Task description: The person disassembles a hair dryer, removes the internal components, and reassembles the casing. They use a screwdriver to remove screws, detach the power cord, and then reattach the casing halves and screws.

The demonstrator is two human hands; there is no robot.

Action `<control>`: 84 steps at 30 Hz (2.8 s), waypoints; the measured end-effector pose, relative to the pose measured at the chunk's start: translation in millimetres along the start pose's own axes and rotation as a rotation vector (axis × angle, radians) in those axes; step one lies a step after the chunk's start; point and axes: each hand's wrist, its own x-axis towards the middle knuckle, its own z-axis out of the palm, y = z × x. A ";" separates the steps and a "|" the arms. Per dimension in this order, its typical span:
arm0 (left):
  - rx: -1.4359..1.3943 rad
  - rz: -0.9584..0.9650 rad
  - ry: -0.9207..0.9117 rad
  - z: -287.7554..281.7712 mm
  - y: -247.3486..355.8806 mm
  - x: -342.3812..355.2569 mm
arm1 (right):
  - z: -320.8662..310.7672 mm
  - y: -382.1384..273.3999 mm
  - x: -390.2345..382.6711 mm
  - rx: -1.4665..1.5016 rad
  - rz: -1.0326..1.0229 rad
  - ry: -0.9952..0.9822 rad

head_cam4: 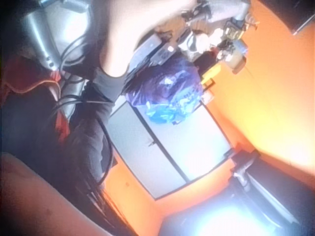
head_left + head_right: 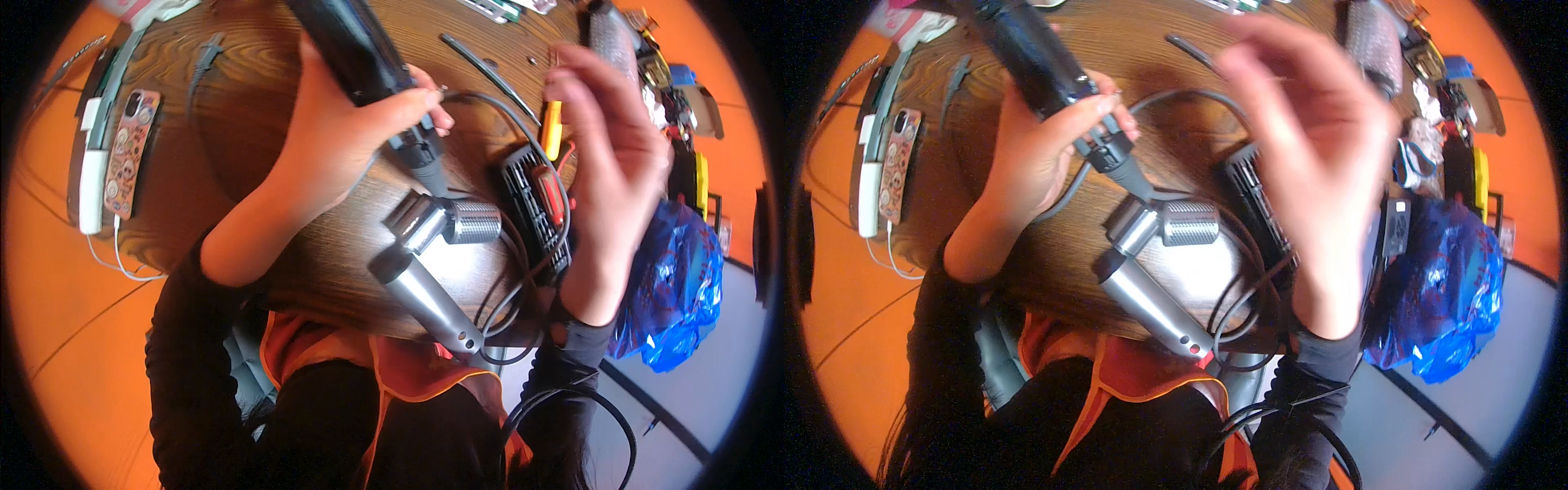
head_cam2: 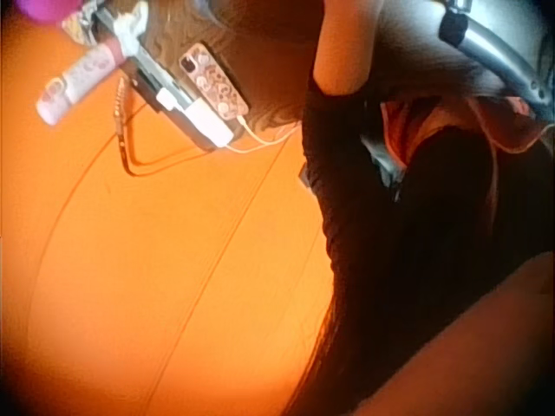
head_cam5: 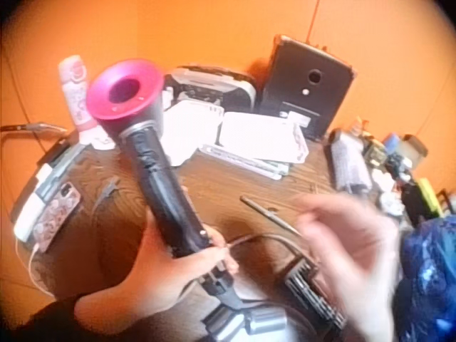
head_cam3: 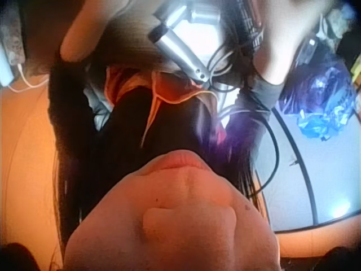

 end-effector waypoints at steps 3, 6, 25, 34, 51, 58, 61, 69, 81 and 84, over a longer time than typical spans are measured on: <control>0.025 0.001 -0.032 -2.3 1.7 0.2 | -40.0 -23.4 -7.8 -0.330 -0.030 0.070; 0.041 -0.048 -0.039 -3.5 3.9 0.0 | -56.9 -27.7 -27.1 -0.612 0.095 -0.029; -0.024 -0.095 0.068 1.7 5.2 1.2 | -47.7 -16.5 -90.2 -0.664 0.241 -0.136; -0.009 -0.143 0.036 -0.4 4.6 0.5 | -43.9 5.7 -39.7 -0.692 0.035 -0.171; -0.074 -0.013 0.003 -1.5 -3.0 0.6 | 15.4 86.3 16.7 -0.955 -0.088 -0.174; -0.023 -0.025 0.028 -2.2 -3.9 2.2 | 19.3 69.0 17.7 -0.799 -0.202 0.005; 0.015 -0.048 -0.015 -3.4 -4.8 2.7 | 20.1 49.6 14.9 -0.181 -0.109 0.149; -0.011 -0.071 0.004 -5.7 -7.7 4.0 | 30.7 35.7 4.6 0.639 0.014 0.064; -0.046 -0.067 0.050 0.1 -2.4 -1.0 | -8.3 56.3 20.7 0.518 -0.162 0.657; -0.036 -0.080 0.049 0.1 -1.6 -0.3 | -15.5 61.0 21.4 0.530 -0.175 0.701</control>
